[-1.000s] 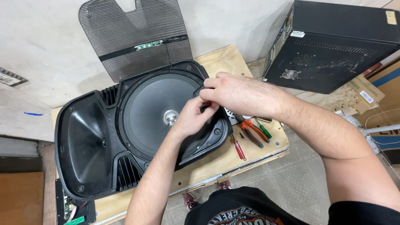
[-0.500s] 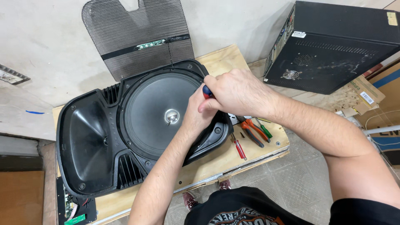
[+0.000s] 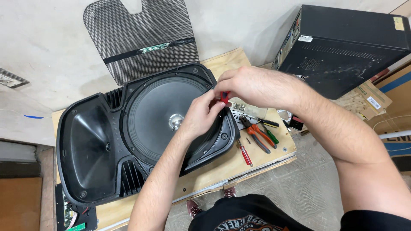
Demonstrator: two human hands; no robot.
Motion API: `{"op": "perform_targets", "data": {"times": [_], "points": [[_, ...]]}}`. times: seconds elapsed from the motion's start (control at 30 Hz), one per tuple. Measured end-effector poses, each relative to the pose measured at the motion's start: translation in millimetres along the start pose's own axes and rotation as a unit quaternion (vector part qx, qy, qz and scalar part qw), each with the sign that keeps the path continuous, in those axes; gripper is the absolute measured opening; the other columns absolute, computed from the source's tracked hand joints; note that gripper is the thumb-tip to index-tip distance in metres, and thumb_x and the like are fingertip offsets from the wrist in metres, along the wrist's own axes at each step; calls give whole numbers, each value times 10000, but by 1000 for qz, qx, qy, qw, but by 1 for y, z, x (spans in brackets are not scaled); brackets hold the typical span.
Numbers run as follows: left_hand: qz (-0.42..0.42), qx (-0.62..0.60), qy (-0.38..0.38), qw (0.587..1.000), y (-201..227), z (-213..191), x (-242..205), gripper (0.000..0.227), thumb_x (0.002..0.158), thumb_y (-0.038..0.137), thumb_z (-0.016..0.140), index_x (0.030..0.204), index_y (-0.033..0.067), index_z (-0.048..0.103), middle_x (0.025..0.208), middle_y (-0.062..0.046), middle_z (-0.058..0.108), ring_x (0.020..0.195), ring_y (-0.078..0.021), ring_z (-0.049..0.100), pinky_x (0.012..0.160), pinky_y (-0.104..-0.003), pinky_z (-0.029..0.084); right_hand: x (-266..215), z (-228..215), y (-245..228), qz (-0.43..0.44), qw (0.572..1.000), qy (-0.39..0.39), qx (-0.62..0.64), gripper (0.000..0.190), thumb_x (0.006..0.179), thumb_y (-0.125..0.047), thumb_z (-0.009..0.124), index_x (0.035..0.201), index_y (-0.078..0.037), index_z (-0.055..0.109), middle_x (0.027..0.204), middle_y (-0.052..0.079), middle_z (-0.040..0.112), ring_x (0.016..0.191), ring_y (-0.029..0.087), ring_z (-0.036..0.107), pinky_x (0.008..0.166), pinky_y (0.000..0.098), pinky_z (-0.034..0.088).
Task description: The person uses a screwdriver to remove screws from the perimeter of a large speaker cone and then removes the central dust cap. The removed screws are placed into a small plastic bag on the workbench.
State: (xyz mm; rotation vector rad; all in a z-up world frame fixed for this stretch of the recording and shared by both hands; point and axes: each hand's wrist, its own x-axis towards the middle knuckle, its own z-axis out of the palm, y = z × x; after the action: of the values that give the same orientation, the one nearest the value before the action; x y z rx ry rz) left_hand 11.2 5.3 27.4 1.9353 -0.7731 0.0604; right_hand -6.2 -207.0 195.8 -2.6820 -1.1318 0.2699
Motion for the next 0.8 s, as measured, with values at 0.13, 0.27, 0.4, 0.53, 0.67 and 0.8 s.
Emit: {"op": "perform_targets", "data": {"times": [0.13,0.27,0.4,0.53,0.67,0.8], "points": [[-21,-15,23,999,-3,15,0,233,1021,198,825,1148,82,667,1001,-155,727,977,-381,793,808,-464,675,1,6,-8,111,993,-19,-19,356,1142,-436,638,1236,-101,711,1085,163,772,1094,419,817,934,543,685],[-72,-55,88,992,-12,22,-2,424,936,256,950,1062,92,580,967,-98,589,890,-256,780,761,-342,677,9,16,-4,119,988,-2,-99,376,1128,-480,635,1196,-118,712,970,146,769,986,435,832,865,549,686],[-72,-81,62,992,0,15,0,400,936,209,943,1072,48,602,1017,-124,578,942,-330,800,818,-368,723,9,9,-16,65,995,-19,-67,252,1102,-303,672,1224,-92,740,1053,195,773,1084,485,808,920,574,675],[-36,-122,8,992,17,-4,-5,189,1097,170,772,1163,13,688,1117,-119,642,1107,-264,776,948,-394,706,4,6,-9,25,998,-11,-53,151,1102,-226,673,1162,-91,704,1053,179,735,1077,470,797,912,553,673],[-36,-54,38,997,-5,13,-1,234,1053,236,821,1102,67,667,1003,-109,699,1011,-243,775,793,-378,689,-3,4,-14,7,999,-5,-38,88,1123,-150,617,1184,-155,681,1167,133,720,1149,422,784,960,535,668],[-40,-21,100,994,4,19,3,381,955,228,887,1076,33,583,980,-202,646,962,-367,774,680,-401,691,5,16,-9,38,999,1,-33,250,1126,-268,685,1268,-71,626,1133,193,713,1117,447,788,946,538,671]]}}
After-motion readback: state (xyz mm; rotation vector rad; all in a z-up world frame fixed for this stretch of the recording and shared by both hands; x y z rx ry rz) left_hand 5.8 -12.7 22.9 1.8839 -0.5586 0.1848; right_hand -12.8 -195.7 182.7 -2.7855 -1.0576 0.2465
